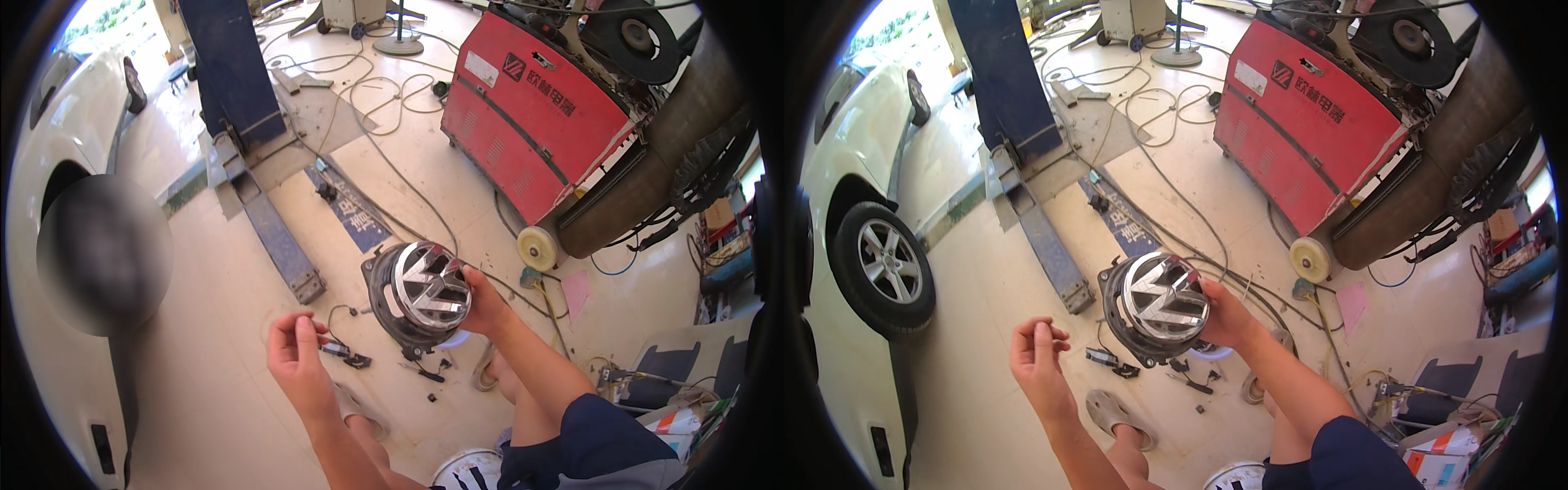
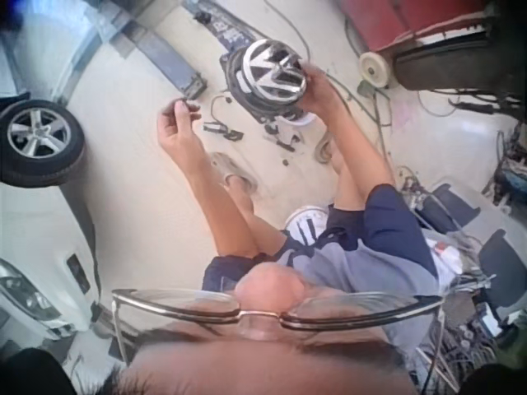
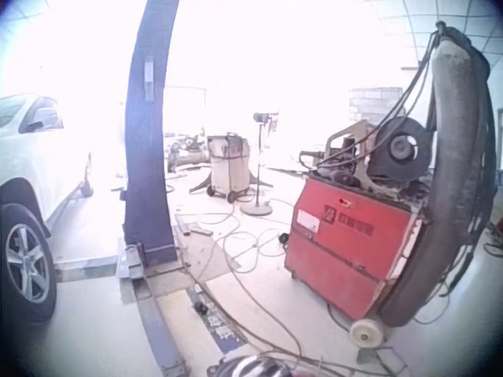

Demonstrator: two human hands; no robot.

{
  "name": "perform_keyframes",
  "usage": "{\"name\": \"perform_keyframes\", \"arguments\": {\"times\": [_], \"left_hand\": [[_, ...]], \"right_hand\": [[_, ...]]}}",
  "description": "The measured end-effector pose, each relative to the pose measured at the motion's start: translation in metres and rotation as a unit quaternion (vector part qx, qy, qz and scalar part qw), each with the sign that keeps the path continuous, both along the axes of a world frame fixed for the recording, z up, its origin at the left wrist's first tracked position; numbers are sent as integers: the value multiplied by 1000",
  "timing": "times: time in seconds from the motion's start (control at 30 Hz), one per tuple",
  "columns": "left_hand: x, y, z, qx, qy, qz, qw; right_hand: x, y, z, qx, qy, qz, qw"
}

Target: The person disassembles a car emblem and a plastic component using a screwdriver. They remove screws from the housing, separate the internal parts, and place them into a bucket while seated on another bucket.

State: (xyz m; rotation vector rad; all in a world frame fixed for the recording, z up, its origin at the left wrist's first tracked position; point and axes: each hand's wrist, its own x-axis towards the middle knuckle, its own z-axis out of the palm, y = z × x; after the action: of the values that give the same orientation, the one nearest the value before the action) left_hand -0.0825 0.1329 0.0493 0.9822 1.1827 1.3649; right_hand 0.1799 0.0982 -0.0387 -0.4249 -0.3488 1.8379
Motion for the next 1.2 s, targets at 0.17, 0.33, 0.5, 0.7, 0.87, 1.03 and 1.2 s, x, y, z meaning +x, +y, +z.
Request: {"name": "perform_keyframes", "arguments": {"times": [0.17, 0.33, 0.5, 0.7, 0.87, 1.03, 1.2], "left_hand": [[19, -2, -9, 44, -53, 3, 998], [31, 1, -11, 62, -11, 6, 998], [51, 3, -14, 105, 202, -41, 973], [59, -1, -25, 37, 328, -115, 937], [70, -3, -39, -91, 223, -138, 961], [85, -10, -46, -95, 149, -157, 972], [84, -7, -48, -74, 76, -131, 986]], "right_hand": [[-14, 3, -14, -6, 89, -3, 996], [-16, 12, -17, -55, 95, -40, 993], [-15, 14, -6, -68, 19, -121, 990], [-12, 4, 0, -85, -109, -171, 976], [-14, -5, 4, -101, -149, -204, 962], [-19, -5, 9, -93, -119, -188, 971], [-16, -4, 18, -73, -120, -166, 976]]}}
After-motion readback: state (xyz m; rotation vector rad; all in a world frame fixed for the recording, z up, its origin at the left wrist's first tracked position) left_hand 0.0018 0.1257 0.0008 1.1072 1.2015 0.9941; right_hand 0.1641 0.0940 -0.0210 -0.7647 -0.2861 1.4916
